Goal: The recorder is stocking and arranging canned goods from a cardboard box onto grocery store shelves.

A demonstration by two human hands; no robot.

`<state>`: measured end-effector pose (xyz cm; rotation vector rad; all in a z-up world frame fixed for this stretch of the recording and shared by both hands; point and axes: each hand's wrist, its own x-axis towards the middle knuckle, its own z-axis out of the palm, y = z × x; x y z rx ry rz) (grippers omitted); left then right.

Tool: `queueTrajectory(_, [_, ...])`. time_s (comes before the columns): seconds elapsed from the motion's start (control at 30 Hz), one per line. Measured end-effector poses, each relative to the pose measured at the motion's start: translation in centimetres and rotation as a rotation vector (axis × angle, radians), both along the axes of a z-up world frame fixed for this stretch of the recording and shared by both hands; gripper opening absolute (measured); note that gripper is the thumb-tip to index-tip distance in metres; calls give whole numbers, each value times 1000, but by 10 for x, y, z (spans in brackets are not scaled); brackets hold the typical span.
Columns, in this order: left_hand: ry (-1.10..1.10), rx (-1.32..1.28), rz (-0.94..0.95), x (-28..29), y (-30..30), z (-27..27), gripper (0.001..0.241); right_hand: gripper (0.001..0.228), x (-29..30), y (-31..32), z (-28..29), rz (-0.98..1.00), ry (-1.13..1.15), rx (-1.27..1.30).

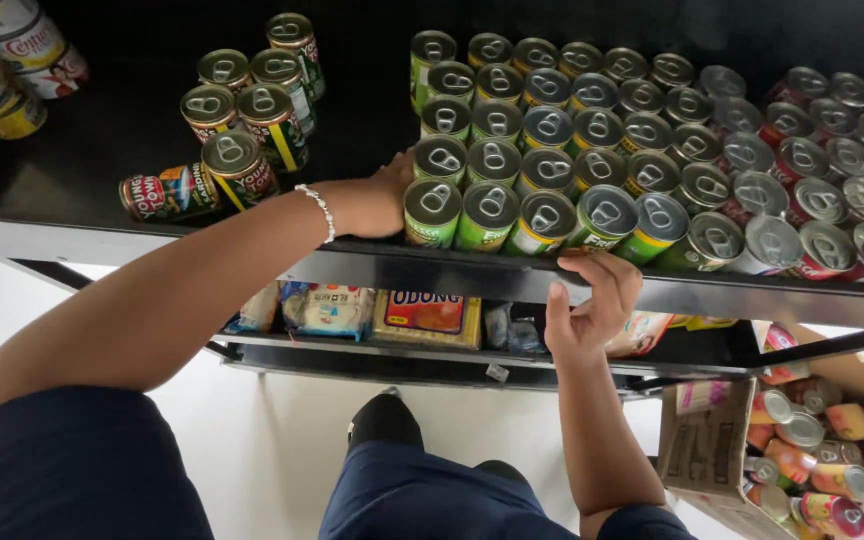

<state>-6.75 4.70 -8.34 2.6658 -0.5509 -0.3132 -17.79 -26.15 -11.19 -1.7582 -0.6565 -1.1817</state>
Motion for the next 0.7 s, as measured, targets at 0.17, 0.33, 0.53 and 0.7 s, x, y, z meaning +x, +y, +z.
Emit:
queueTrajectory(0.17, [-313,79,-338,15,14,-19,68,26,5,1,-8,-57,-27,-31])
queueTrajectory(0.33, [-441,651,-451,107,67,-72,28,24,7,0,-9,-130,-78,-67])
queueTrajectory(0.53, [200,-1078,453,120,21,-22,28,17,9,-5,-8,-60,-63,-55])
queueTrajectory(0.7, [598,-1534,251,96,-26,7,56,13,6,-8,-8,-96,-36,-102])
